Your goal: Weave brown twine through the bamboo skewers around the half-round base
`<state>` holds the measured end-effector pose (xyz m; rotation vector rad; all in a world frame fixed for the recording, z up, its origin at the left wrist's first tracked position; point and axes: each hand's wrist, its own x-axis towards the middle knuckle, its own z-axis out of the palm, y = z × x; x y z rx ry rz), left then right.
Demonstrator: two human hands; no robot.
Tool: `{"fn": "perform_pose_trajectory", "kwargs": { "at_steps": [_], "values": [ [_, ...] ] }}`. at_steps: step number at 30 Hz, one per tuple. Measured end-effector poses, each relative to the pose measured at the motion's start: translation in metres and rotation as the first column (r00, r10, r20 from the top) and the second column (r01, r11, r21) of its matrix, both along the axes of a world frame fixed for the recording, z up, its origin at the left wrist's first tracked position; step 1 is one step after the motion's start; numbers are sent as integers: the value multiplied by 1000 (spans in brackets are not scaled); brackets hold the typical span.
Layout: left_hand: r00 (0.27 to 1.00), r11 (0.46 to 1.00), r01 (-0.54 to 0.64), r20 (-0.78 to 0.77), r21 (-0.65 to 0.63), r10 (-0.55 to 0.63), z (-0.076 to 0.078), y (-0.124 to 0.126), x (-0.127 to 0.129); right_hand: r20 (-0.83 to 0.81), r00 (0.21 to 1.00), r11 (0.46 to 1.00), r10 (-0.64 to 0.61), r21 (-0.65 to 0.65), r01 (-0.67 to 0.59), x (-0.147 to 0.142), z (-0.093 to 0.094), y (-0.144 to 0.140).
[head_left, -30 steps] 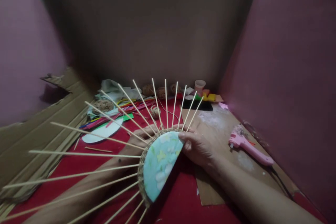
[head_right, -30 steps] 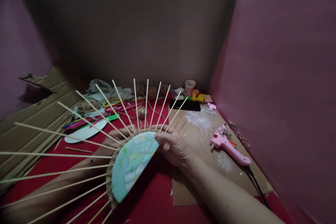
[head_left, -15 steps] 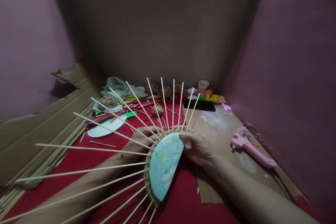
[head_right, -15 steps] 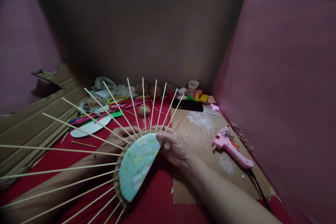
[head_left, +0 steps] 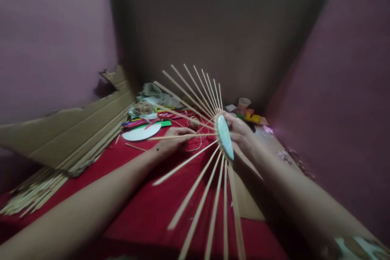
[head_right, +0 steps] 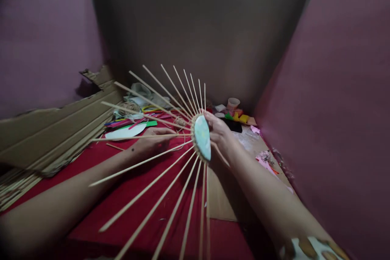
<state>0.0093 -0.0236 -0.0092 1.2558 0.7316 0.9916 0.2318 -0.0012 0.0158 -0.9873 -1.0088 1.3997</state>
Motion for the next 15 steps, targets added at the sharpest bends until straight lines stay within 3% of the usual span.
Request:
{"fn": "perform_pose_trajectory", "kwargs": {
  "at_steps": [2,5,9,13,15],
  "values": [
    [985,987,-37,-162,157,62,-1,8,-6,74,996,999,43,-4,-42,0,20,17],
    [909,923,-4,-384,384,163,-1,19,-18,200,973,993,113,-38,-108,-6,44,27],
    [872,903,64,-465,424,157,-5,27,-39,296,942,987,161,-41,-156,-20,54,14],
    [830,881,104,-529,462,179,-15,24,-57,329,921,977,211,-47,-207,-31,48,-4],
    [808,860,180,-570,478,148,-17,20,-61,354,902,969,248,-65,-240,-35,45,-9]
  ]
}}
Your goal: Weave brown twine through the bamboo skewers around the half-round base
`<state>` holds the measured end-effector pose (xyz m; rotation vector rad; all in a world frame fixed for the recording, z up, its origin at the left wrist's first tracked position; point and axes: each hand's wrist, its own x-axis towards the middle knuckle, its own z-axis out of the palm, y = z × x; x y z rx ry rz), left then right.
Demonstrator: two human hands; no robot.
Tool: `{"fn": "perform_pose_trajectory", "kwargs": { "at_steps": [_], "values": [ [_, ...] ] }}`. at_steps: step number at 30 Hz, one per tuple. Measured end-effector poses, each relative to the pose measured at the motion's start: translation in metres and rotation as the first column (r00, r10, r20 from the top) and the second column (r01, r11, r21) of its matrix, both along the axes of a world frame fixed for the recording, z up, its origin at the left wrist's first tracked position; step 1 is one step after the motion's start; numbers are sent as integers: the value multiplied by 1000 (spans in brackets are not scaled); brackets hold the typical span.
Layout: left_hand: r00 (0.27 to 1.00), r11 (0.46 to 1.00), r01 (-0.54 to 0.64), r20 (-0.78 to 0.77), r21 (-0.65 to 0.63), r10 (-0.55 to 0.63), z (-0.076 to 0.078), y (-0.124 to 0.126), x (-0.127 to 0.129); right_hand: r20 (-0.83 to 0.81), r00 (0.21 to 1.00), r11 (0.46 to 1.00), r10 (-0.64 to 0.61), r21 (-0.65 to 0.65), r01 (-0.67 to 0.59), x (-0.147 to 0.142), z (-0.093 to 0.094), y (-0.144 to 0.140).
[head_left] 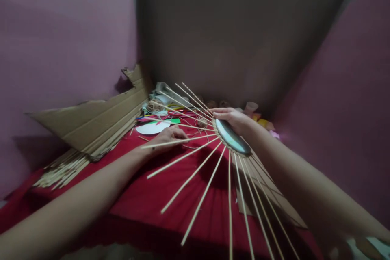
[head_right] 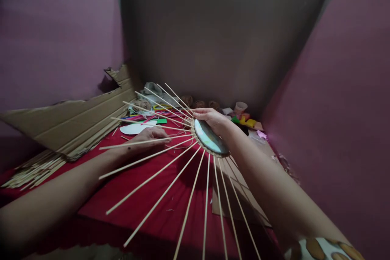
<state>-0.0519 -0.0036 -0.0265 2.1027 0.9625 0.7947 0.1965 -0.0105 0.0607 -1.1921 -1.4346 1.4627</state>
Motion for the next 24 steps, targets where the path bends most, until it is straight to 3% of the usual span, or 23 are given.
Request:
{"fn": "perform_pose_trajectory", "kwargs": {
  "at_steps": [4,7,11,13,16,18,20,24],
  "values": [
    [982,992,124,-147,31,-118,5,-11,1,29,999,999,30,-16,-30,-8,-1,-7],
    [972,983,154,-164,-97,-168,14,-19,2,31,999,999,41,-21,-41,-16,2,-11],
    [984,903,179,83,-390,-159,22,-26,1,75,991,994,111,-22,-110,-28,6,-14],
    [966,867,211,234,-452,-113,23,-29,3,129,982,990,138,-18,-137,-33,7,-11],
    [880,778,383,454,-499,-141,22,-35,8,204,960,980,191,13,-198,-39,7,-1],
    [851,727,436,505,-531,-142,22,-38,11,223,947,970,232,27,-244,-42,5,8],
    [874,716,401,472,-571,-114,22,-40,12,222,941,962,257,33,-270,-43,1,16],
    [938,774,234,345,-589,-21,23,-42,9,352,907,957,230,85,-276,-44,-14,30]
  ]
}}
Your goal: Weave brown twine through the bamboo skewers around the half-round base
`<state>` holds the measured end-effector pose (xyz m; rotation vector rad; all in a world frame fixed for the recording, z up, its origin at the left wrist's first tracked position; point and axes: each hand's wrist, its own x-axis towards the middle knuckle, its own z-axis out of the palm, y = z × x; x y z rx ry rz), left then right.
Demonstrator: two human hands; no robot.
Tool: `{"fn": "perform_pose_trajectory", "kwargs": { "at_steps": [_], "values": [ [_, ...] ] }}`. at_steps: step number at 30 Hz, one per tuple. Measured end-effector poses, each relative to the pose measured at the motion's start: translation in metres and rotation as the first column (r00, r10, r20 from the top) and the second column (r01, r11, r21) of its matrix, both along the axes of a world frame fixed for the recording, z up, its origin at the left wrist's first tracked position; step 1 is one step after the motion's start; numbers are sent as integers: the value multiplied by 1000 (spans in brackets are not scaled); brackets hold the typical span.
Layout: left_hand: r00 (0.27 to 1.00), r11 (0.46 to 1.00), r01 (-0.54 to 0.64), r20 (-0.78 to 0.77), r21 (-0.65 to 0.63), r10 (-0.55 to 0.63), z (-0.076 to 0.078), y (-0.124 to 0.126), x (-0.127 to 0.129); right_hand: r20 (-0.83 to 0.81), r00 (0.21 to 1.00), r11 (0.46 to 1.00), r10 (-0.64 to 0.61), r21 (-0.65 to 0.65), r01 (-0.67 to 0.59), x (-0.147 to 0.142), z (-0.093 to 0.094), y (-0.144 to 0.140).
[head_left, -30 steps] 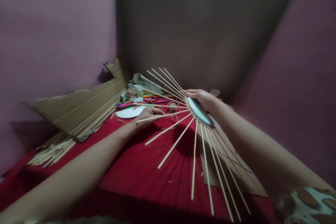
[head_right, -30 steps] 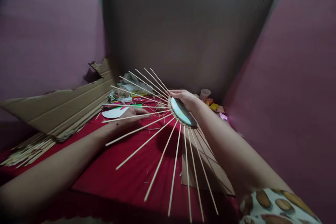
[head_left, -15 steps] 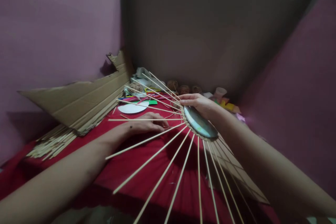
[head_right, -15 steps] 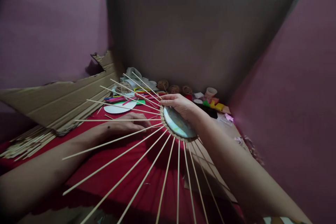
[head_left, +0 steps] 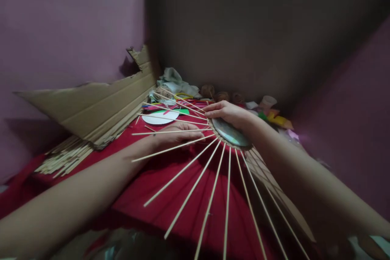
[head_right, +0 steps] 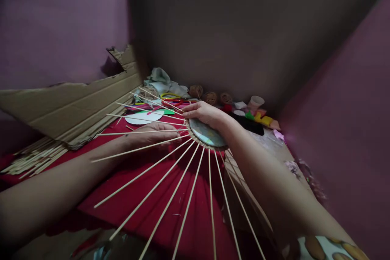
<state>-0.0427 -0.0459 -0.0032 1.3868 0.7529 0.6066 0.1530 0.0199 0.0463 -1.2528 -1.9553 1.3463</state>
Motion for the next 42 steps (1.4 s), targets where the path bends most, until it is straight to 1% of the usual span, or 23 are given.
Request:
{"fn": "perform_pose_trajectory", "kwargs": {
  "at_steps": [2,4,6,8,11,16,19,23,27,29,30,31,33,35,36,39,40,42],
  "values": [
    [995,999,-12,-96,41,16,-1,0,-3,104,994,998,15,66,-22,1,-12,7],
    [987,998,-20,-156,59,29,-5,-1,-6,167,985,993,40,104,-58,1,-24,12],
    [985,998,-43,-163,43,50,-9,-2,-12,191,979,987,68,130,-94,1,-33,15],
    [987,998,-50,-153,30,55,-13,-6,-18,212,974,981,75,159,-110,1,-38,16],
    [987,998,-59,-146,33,63,-15,-15,-27,229,971,975,74,186,-119,0,-38,15],
    [967,980,-178,-170,84,190,-14,-32,-32,250,965,971,77,202,-130,-3,-34,8],
    [956,969,-213,-177,121,233,-14,-36,-37,237,969,973,75,193,-123,-5,-33,4],
    [970,979,-190,-137,76,199,-16,-34,-52,229,971,974,69,193,-114,-4,-32,2],
    [983,986,-155,-88,66,160,-17,-33,-68,256,965,977,54,188,-104,-5,-32,-1],
    [985,990,-138,-96,41,142,-15,-34,-72,284,957,975,59,188,-116,-8,-32,-3],
    [982,990,-137,-128,38,140,-12,-36,-72,294,954,974,64,191,-125,-9,-31,-4],
    [973,988,-142,-178,54,149,-9,-38,-72,300,951,972,69,196,-132,-11,-30,-4],
    [936,977,-166,-291,137,199,-3,-43,-72,301,951,968,71,211,-139,-15,-24,-4],
    [889,944,-188,-361,271,280,4,-46,-73,300,951,962,69,232,-143,-19,-15,-4],
    [868,923,-177,-387,343,310,6,-46,-75,304,950,959,68,244,-147,-22,-10,-3],
    [807,846,-86,-462,526,369,9,-45,-84,334,939,939,81,290,-184,-30,1,-3],
    [790,830,-46,-488,556,371,8,-44,-88,339,937,932,89,302,-198,-33,1,-3],
    [773,819,2,-521,574,363,5,-43,-97,329,939,932,97,301,-202,-37,-3,-4]
  ]
}}
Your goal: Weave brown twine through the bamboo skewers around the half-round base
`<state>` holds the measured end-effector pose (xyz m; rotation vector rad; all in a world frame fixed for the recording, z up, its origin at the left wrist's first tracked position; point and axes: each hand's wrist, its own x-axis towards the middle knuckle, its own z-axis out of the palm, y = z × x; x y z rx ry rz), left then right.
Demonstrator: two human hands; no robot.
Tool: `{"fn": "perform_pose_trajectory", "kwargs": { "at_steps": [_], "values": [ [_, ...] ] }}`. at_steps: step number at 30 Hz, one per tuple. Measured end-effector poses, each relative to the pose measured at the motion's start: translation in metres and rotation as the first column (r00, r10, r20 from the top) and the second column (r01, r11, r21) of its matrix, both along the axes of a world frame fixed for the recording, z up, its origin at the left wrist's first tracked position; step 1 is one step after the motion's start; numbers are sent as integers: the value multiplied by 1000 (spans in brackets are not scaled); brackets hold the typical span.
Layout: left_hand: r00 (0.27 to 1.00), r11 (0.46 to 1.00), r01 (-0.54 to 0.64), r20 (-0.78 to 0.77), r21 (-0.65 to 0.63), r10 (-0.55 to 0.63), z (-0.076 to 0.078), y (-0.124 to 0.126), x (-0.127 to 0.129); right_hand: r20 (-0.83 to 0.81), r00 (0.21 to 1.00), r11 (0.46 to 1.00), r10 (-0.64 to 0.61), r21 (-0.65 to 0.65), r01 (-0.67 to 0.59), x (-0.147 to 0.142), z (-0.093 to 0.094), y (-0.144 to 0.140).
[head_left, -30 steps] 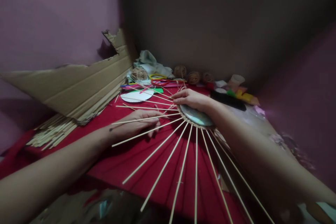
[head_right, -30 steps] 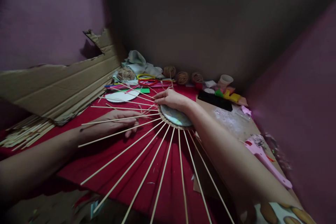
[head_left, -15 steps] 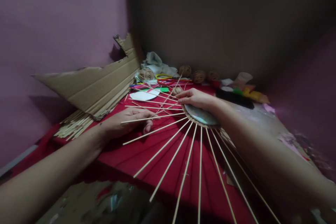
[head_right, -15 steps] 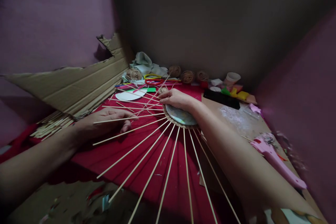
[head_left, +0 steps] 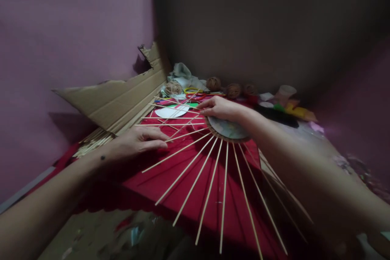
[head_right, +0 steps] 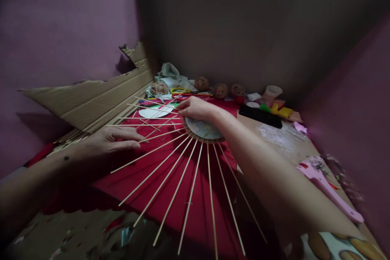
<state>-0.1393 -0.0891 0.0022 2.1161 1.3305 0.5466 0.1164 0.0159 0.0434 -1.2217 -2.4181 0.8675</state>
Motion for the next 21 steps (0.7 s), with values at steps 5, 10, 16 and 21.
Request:
{"fn": "perform_pose_trajectory", "kwargs": {
  "at_steps": [5,10,16,21],
  "values": [
    [1000,1000,-14,-5,-21,14,-12,-7,-13,-9,998,997,-69,-47,69,1,-19,1],
    [991,969,-90,-77,230,110,-25,-15,-16,15,994,993,-109,-39,110,5,-21,5],
    [970,901,-78,-177,428,168,-40,-23,-12,20,995,995,-98,-15,98,4,-26,7],
    [955,861,-120,-180,494,236,-44,-34,-5,-1,995,994,-105,-9,105,3,-33,11]
  ]
}}
